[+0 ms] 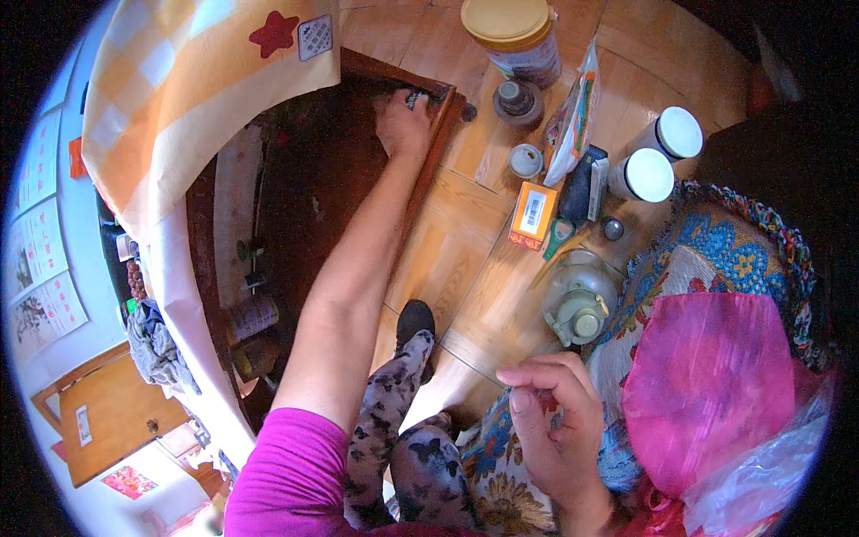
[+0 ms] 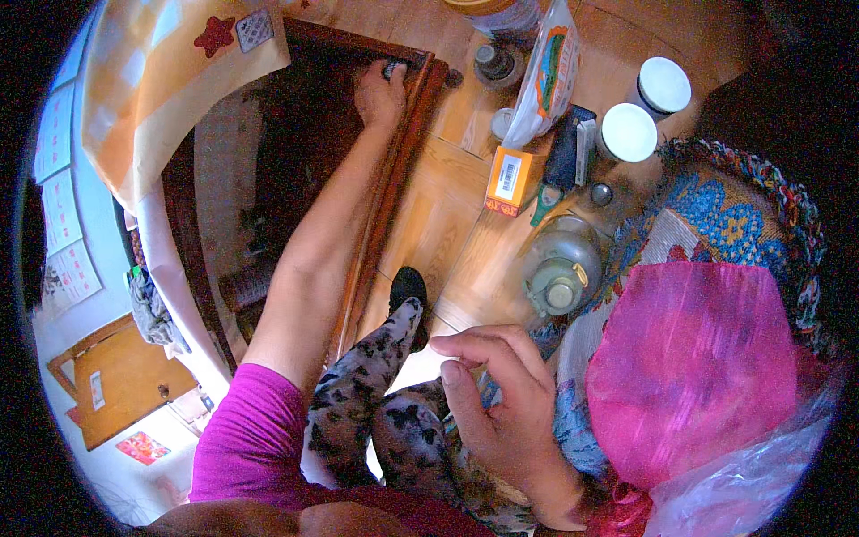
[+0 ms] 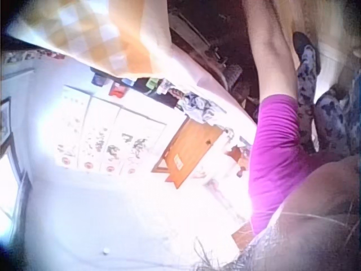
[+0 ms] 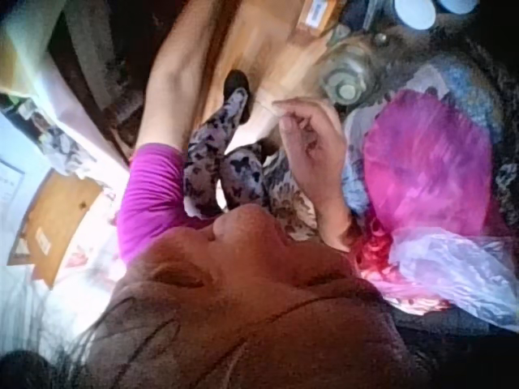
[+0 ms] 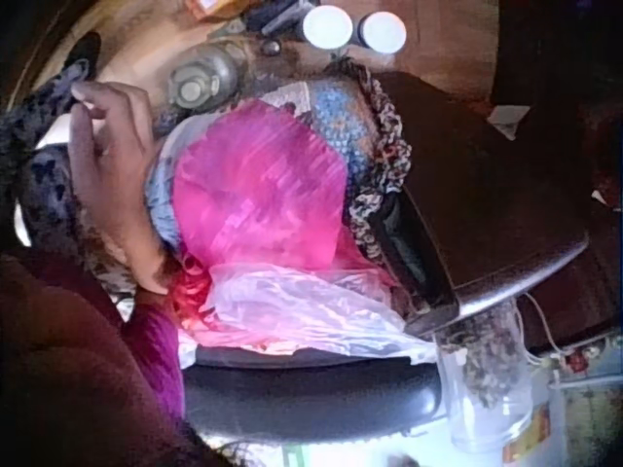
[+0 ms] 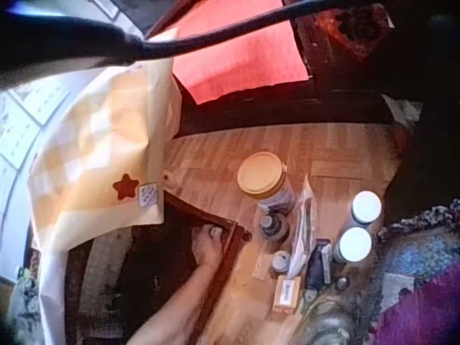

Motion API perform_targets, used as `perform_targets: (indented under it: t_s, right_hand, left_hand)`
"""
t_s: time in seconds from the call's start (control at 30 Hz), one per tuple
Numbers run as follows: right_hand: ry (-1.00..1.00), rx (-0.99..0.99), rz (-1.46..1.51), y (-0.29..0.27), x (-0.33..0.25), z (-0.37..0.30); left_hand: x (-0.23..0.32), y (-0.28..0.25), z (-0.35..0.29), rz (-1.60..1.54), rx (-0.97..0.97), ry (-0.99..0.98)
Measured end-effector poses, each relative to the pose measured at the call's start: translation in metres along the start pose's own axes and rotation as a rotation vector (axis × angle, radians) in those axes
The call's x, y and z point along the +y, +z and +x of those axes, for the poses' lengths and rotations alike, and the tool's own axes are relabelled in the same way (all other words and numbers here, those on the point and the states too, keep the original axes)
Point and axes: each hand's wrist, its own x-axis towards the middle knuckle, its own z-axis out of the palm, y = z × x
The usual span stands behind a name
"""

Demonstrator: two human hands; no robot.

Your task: The person scrubs a wooden table with a steel wool pad and wipes it with a cloth. They lift the tablecloth to clean underneath and continue scrubbing the surface.

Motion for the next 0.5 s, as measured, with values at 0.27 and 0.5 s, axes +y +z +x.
perform_targets:
  t_s: [0.27,0.5]
  right_hand:
    - [-0.049,0.042,-0.018,0.001,0.005,0.0]
    - [-0.081,0.054,0.005,-0.003,-0.001,0.0]
  left_hand:
    - [-0.017,-0.028,-0.011,0.097,-0.093,0.634]
    - [0.026,-0.012,-0.013,0.233,0.04,0.497]
